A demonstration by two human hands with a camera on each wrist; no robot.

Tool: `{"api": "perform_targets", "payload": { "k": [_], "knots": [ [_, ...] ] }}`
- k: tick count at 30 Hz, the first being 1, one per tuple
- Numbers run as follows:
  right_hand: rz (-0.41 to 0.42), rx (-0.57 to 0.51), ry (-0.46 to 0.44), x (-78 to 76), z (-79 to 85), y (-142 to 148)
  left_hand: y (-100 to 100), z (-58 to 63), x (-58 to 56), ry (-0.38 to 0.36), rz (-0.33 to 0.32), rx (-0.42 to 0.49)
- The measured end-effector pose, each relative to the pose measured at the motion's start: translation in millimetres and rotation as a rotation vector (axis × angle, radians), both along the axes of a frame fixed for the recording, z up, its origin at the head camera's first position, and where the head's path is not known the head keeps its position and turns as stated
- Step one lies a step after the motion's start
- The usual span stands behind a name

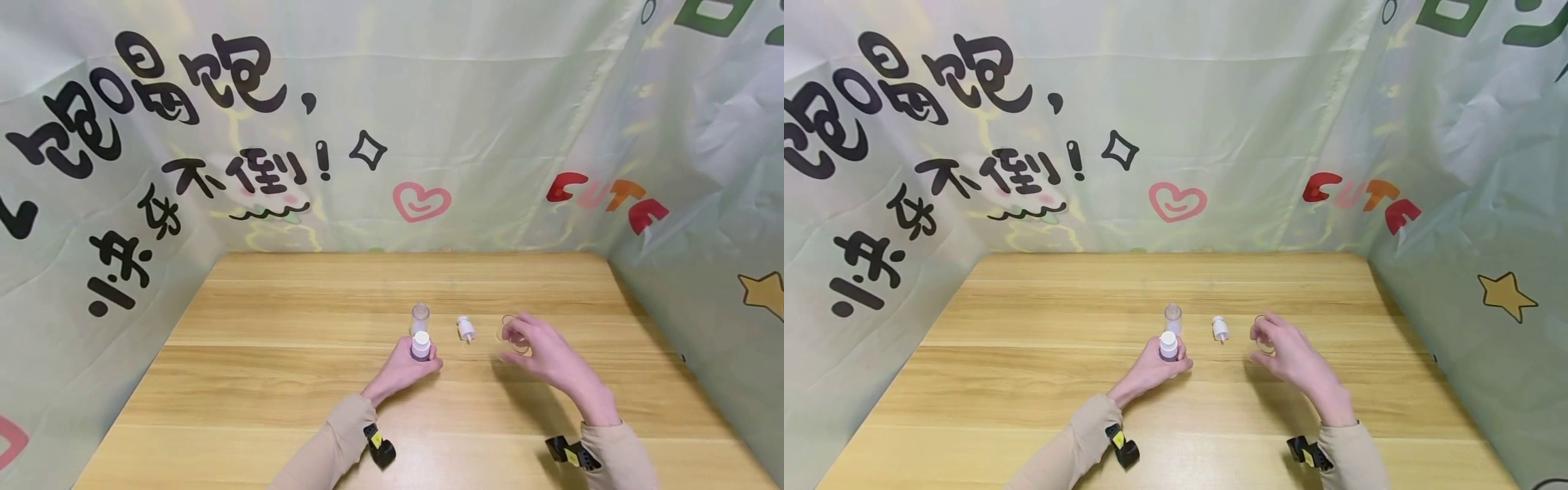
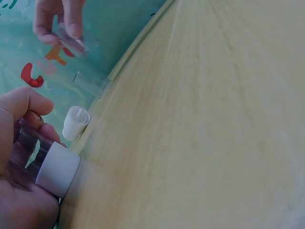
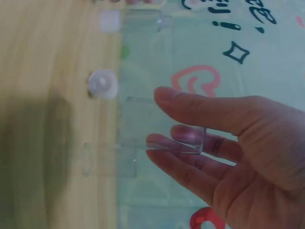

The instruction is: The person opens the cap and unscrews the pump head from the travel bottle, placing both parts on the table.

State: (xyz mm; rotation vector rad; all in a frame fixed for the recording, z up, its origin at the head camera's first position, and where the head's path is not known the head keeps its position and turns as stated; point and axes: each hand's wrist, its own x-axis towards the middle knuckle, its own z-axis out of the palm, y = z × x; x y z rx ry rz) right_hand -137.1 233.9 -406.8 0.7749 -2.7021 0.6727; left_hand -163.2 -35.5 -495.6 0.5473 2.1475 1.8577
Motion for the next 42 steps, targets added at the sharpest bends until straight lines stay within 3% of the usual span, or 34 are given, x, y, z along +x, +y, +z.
{"api": "perform_targets", "payload": {
  "k": [16, 30, 42],
  "knots": [
    [-0.089, 0.073, -0.234, -2.2, -13.9, 9, 2, -2.4, -1.0, 0.001, 0.006, 0.032],
    [-0.069, 0.081, -0.266, -3.8, -20.0, 10, 1, -2.8, -1.0, -0.005, 0.002, 0.018],
    [-0.07, 0.103, -0.222, -4.0, -24.5, 11, 0, -2.6, -2.0, 0.002, -0.007, 0.007]
  ]
}}
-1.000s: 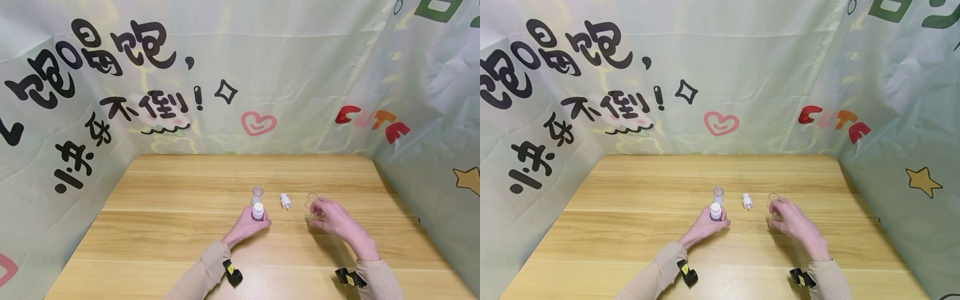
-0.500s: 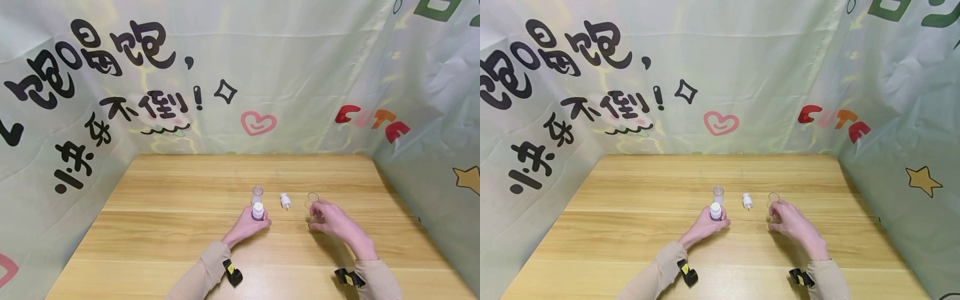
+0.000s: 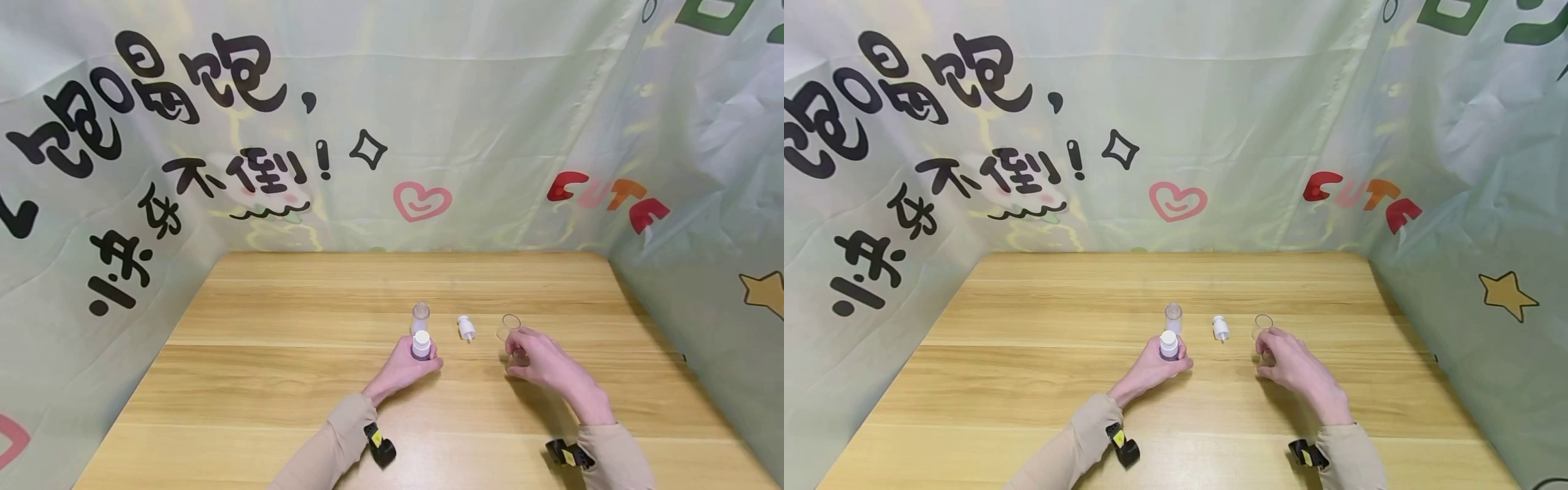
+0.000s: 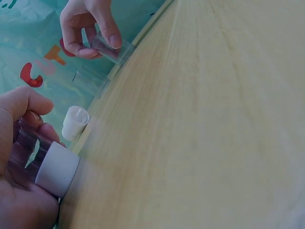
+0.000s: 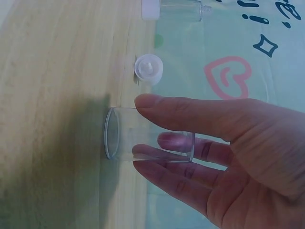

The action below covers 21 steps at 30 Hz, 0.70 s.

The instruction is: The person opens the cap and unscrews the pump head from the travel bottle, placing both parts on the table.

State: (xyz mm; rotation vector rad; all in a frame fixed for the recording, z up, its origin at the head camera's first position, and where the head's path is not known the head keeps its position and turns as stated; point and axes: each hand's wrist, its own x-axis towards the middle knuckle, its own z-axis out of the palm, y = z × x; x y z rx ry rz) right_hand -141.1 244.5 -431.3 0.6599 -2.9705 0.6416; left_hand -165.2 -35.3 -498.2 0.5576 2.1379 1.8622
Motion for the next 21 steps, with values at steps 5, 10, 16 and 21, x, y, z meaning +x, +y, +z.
{"api": "perform_targets", "payload": {
  "k": [5, 10, 16, 21],
  "knots": [
    [-0.015, -0.014, -0.019, 1.8, 1.3, 1, 0, 0.4, 0.5, 0.002, 0.001, -0.006],
    [0.008, -0.09, 0.064, 4.8, 6.6, -4, 1, -0.3, 1.6, -0.003, 0.004, -0.001],
    [0.156, -0.292, 0.311, 3.1, 8.5, -47, 0, 0.0, 1.9, -0.01, 0.015, 0.002],
    [0.228, -0.387, 0.337, 5.8, 7.0, -96, 0, -1.6, 0.2, 0.016, 0.001, 0.027]
  ]
}}
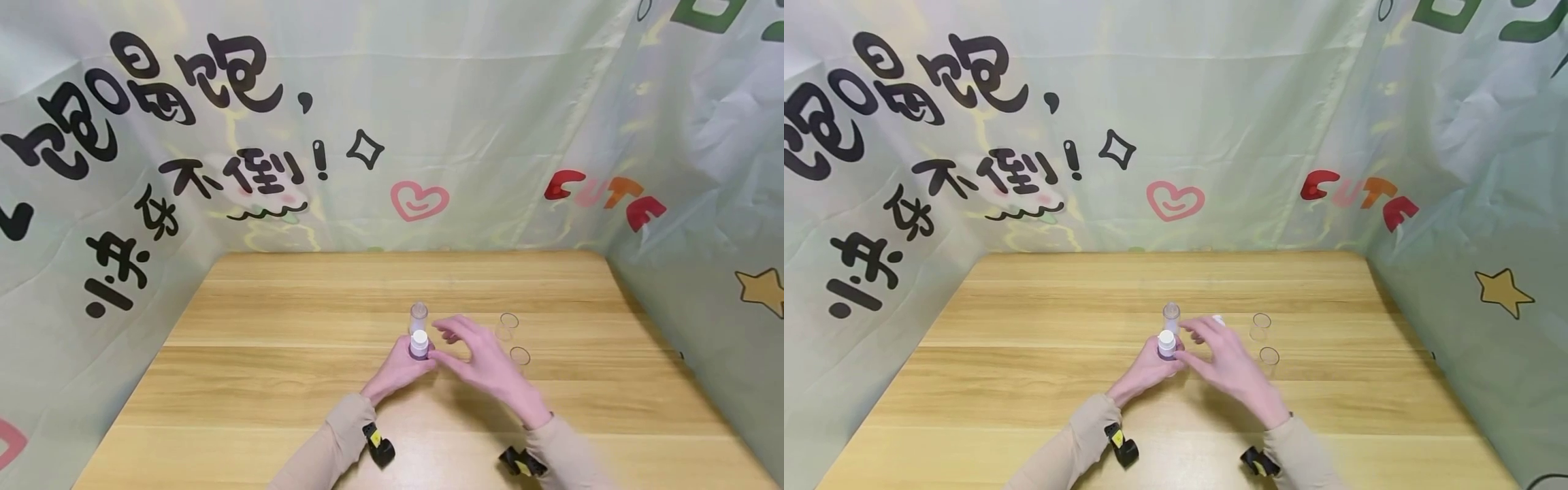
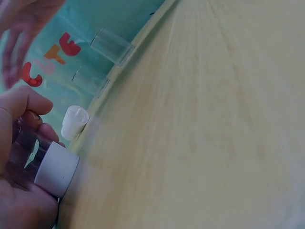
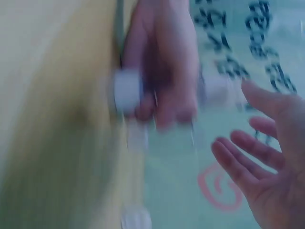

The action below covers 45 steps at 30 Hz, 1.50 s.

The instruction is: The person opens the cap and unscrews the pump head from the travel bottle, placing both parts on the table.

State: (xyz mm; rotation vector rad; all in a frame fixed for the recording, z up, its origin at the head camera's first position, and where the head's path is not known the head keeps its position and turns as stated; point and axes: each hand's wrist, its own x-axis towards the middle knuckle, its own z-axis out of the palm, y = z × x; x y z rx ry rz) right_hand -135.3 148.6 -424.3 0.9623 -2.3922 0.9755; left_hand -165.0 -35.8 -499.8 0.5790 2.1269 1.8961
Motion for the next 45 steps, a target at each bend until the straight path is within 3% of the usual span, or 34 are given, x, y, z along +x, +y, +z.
{"api": "perform_targets", "payload": {
  "k": [8, 14, 25, 30, 36, 40, 45],
  "knots": [
    [-0.093, 0.015, 0.018, 2.0, -3.4, -45, -1, -0.5, 0.7, 0.081, -0.017, -0.015],
    [-0.141, -0.015, 0.045, 2.2, -5.4, -52, -1, 0.7, 1.3, 0.051, -0.005, -0.032],
    [-0.098, -0.049, 0.02, 1.6, -5.6, -49, -1, 2.3, 1.3, 0.043, 0.006, -0.085],
    [-0.077, -0.038, 0.009, 1.4, -4.6, -46, 0, 2.2, 0.8, 0.051, -0.011, -0.065],
    [-0.017, -0.019, -0.02, -0.7, -2.9, -43, -4, 0.9, 0.8, 0.011, -0.033, -0.041],
    [0.009, -0.004, -0.029, -0.6, -1.9, -42, -4, 0.2, -0.4, 0.057, -0.054, -0.027],
    [-0.062, -0.006, -0.007, 0.5, -3.5, -43, -1, -0.2, -1.9, 0.114, -0.041, -0.045]
  ]
}}
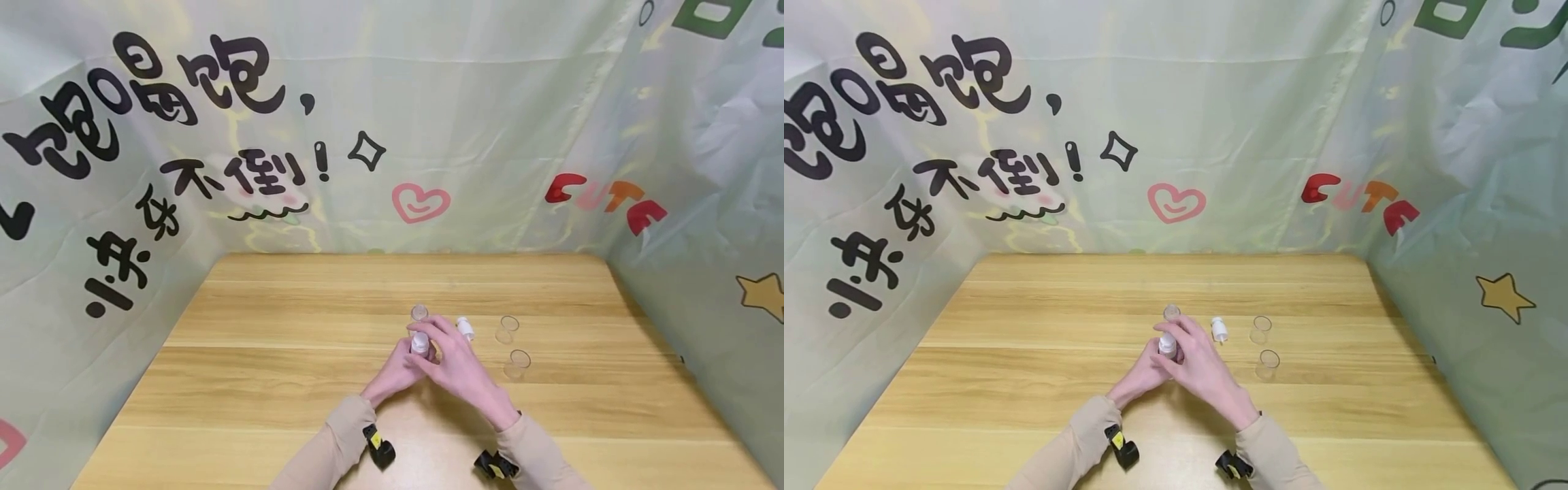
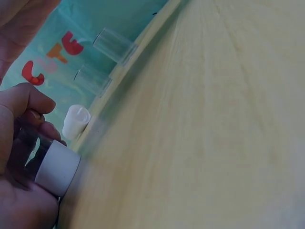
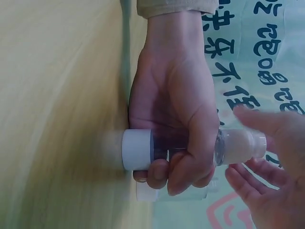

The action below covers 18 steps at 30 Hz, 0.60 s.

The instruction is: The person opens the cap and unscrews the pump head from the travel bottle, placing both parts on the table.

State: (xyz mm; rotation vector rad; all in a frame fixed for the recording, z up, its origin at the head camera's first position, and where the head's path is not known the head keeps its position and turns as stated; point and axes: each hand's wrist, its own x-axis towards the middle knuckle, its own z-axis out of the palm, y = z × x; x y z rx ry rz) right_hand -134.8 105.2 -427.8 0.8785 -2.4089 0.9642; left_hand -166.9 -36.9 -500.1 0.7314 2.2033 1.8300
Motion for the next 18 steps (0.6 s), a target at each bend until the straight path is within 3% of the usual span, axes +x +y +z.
{"api": "perform_targets", "payload": {
  "k": [5, 9, 15, 18],
  "knots": [
    [0.024, -0.019, 0.039, -1.7, -0.5, -1.2, 1.4, -0.1, 1.1, -0.04, 0.058, -0.007],
    [0.091, -0.006, -0.005, -1.1, 0.9, 0.9, -0.1, 1.1, 1.6, -0.046, 0.033, 0.046],
    [0.052, 0.03, -0.006, -1.7, -0.6, 1.2, -0.6, 0.0, 0.1, 0.012, 0.024, 0.013],
    [0.077, 0.022, 0.007, -2.8, -0.7, 1.8, 0.0, -0.7, 0.0, -0.016, 0.023, 0.027]
  ]
}}
